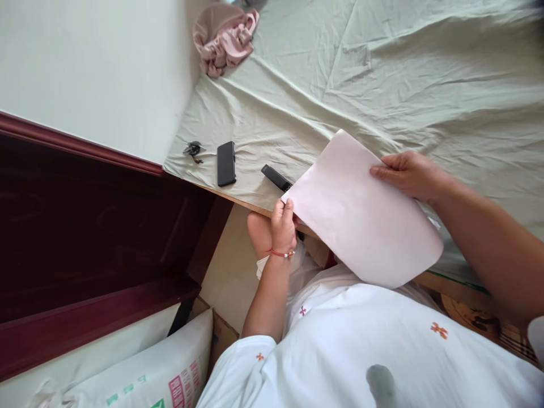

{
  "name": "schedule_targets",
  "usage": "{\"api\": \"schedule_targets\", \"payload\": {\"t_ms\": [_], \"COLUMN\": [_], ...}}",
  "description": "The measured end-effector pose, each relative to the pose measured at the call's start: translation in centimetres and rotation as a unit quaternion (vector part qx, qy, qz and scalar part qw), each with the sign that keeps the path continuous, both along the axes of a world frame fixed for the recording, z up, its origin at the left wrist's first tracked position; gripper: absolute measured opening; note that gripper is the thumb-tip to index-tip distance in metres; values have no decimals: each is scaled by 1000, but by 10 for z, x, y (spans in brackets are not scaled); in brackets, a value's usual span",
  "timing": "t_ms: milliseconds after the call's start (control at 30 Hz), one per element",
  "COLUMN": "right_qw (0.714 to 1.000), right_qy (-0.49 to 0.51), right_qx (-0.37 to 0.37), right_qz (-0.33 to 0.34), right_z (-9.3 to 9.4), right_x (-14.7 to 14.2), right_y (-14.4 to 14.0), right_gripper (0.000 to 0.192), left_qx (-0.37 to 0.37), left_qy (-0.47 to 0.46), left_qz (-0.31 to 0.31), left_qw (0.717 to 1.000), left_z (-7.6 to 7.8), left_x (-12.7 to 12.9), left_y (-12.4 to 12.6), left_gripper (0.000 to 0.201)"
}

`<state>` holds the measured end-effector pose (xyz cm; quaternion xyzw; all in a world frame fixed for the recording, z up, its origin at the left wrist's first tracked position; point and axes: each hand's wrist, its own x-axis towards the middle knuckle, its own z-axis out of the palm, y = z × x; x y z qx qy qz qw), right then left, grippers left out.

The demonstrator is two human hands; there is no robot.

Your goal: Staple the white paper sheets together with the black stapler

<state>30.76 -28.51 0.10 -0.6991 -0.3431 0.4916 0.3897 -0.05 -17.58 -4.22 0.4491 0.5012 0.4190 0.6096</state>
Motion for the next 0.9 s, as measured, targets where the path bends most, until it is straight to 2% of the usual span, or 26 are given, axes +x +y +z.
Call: {"api": "schedule_targets", "payload": {"t_ms": [100, 167, 267, 400, 500, 633, 733, 900], "right_qw": [999, 997, 997, 997, 996, 996, 997, 997], "right_qy": [41, 55, 57, 49, 48, 37, 22, 30], "right_qx": [-33, -46, -53, -59, -69, -64, -59, -55], "right_qz": [-12, -13, -8, -13, -33, -42, -38, -36], "right_z": [-5, -6, -6, -3, -1, -2, -5, -8], "right_x": [4, 3, -1, -6, -9, -10, -8, -6], "right_y": [8, 14, 24, 32, 34, 34, 33, 32], "right_gripper": [39, 34, 30, 28, 24, 25, 29, 25], "left_qx": [123, 186, 273, 359, 402, 434, 441, 434], "left_qy": [109, 196, 284, 322, 348, 366, 374, 394], "left_qz": [28, 51, 25, -38, -63, -91, -93, -82], "left_qw": [986, 961, 919, 875, 845, 818, 811, 806], "left_z": [-6, -10, -18, -35, -44, -46, -44, -42], "left_x": [-19, -29, -36, -32, -29, -30, -32, -30], "left_y": [28, 46, 65, 72, 69, 65, 65, 65], "left_gripper": [29, 20, 33, 49, 53, 59, 62, 66]}}
